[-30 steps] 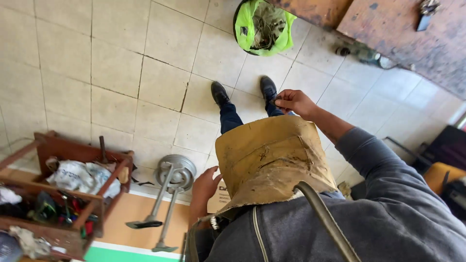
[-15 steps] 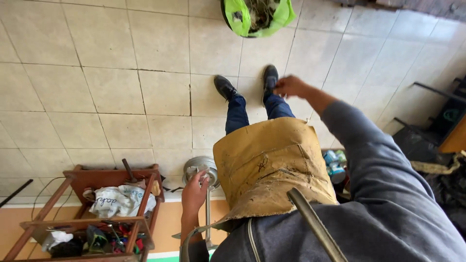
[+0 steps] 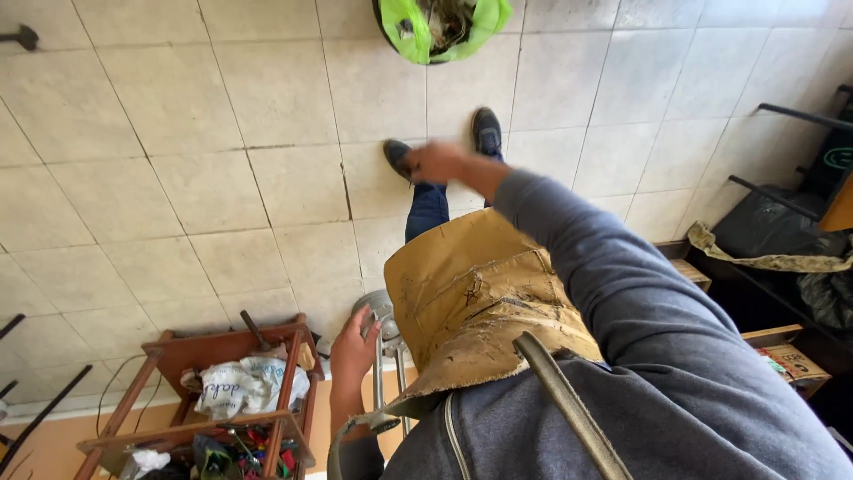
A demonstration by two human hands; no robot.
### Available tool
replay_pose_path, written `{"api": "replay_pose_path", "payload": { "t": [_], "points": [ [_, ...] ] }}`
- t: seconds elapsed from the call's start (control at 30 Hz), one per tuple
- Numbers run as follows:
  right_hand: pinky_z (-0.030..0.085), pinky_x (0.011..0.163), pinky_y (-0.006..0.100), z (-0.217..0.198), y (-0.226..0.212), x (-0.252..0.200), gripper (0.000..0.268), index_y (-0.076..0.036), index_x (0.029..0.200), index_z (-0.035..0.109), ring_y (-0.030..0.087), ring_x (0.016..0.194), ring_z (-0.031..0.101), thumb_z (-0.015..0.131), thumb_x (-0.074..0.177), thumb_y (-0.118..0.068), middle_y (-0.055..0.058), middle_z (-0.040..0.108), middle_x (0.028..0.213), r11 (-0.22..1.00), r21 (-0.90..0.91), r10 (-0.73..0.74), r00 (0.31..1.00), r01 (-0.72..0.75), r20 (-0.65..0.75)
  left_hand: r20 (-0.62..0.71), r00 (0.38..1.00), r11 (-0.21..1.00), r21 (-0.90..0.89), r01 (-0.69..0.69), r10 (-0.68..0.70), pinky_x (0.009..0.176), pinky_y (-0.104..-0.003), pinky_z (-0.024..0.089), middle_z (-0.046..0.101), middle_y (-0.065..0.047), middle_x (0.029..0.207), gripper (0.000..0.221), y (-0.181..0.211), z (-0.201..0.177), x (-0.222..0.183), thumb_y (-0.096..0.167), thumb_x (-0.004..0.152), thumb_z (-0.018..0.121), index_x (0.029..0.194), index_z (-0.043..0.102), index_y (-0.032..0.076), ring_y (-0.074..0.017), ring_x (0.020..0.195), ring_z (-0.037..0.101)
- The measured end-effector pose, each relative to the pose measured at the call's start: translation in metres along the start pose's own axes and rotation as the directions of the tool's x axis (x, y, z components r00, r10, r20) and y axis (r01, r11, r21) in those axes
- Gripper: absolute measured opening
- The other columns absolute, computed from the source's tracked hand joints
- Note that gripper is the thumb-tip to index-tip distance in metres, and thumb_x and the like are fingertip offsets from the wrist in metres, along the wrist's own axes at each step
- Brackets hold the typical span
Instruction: Repairing a shoe buckle by applying a liquid coating or adhesive using a small applicator tool at a workbench.
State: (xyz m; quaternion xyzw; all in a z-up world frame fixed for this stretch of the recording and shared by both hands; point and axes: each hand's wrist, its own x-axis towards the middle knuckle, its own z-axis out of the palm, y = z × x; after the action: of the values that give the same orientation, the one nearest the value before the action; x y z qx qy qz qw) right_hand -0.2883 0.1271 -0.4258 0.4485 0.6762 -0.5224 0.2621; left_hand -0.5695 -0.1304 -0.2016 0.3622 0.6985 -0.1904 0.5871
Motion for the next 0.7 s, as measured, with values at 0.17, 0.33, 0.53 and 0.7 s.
{"api": "replay_pose_path", "payload": {
  "t": [0.17,0.33,0.53,0.7],
  "points": [
    [0.058,0.093,0.058,0.006,-0.022,-0.102,0.044,-0.011,0.131,0.065,0.044,0.111,0.069,0.065,0.095,-0.037,0.018,0.071,0.121,0.99,0.065,-0.127,0.991,0.124,0.035,-0.06,0.991,0.987,0.112,-0.112,0.12,0.109,-0.048,0.052,0.06,-0.002,0.147,0.053,0.022,-0.044,0.011,0.047,0.102,0.054,0.151,0.052,0.029,-0.0247,0.133,0.061],
    [0.055,0.094,0.06,0.0,0.042,-0.169,0.043,-0.016,0.134,0.062,0.046,0.115,0.066,0.063,0.096,-0.035,0.017,0.068,0.126,0.978,0.205,0.012,0.97,0.039,-0.242,-0.145,0.961,0.943,0.273,-0.191,0.237,0.11,-0.048,0.052,0.059,0.006,0.147,0.047,0.064,-0.1,0.017,0.05,0.103,0.053,0.148,0.053,0.039,-0.0237,0.134,0.059],
    [0.058,0.095,0.052,-0.066,0.106,-0.274,0.034,-0.023,0.122,0.07,0.03,0.112,0.072,0.064,0.092,-0.04,0.001,0.078,0.117,0.906,0.389,0.328,0.858,-0.166,-0.396,-0.285,0.754,0.757,0.518,-0.399,0.592,0.096,-0.051,0.059,0.068,0.001,0.132,0.04,0.177,-0.164,0.004,0.042,0.102,0.057,0.14,0.063,0.03,-0.0288,0.118,0.069],
    [0.058,0.088,0.05,-0.1,0.13,-0.325,0.024,-0.02,0.109,0.071,0.031,0.095,0.075,0.069,0.094,-0.039,0.001,0.079,0.089,0.896,0.444,0.294,0.732,0.013,-0.614,-0.448,0.285,0.521,0.597,-0.61,0.847,0.083,-0.037,0.059,0.074,0.009,0.109,0.026,0.285,-0.169,-0.029,0.034,0.101,0.067,0.127,0.072,0.031,-0.0171,0.099,0.073]
  ]
}}
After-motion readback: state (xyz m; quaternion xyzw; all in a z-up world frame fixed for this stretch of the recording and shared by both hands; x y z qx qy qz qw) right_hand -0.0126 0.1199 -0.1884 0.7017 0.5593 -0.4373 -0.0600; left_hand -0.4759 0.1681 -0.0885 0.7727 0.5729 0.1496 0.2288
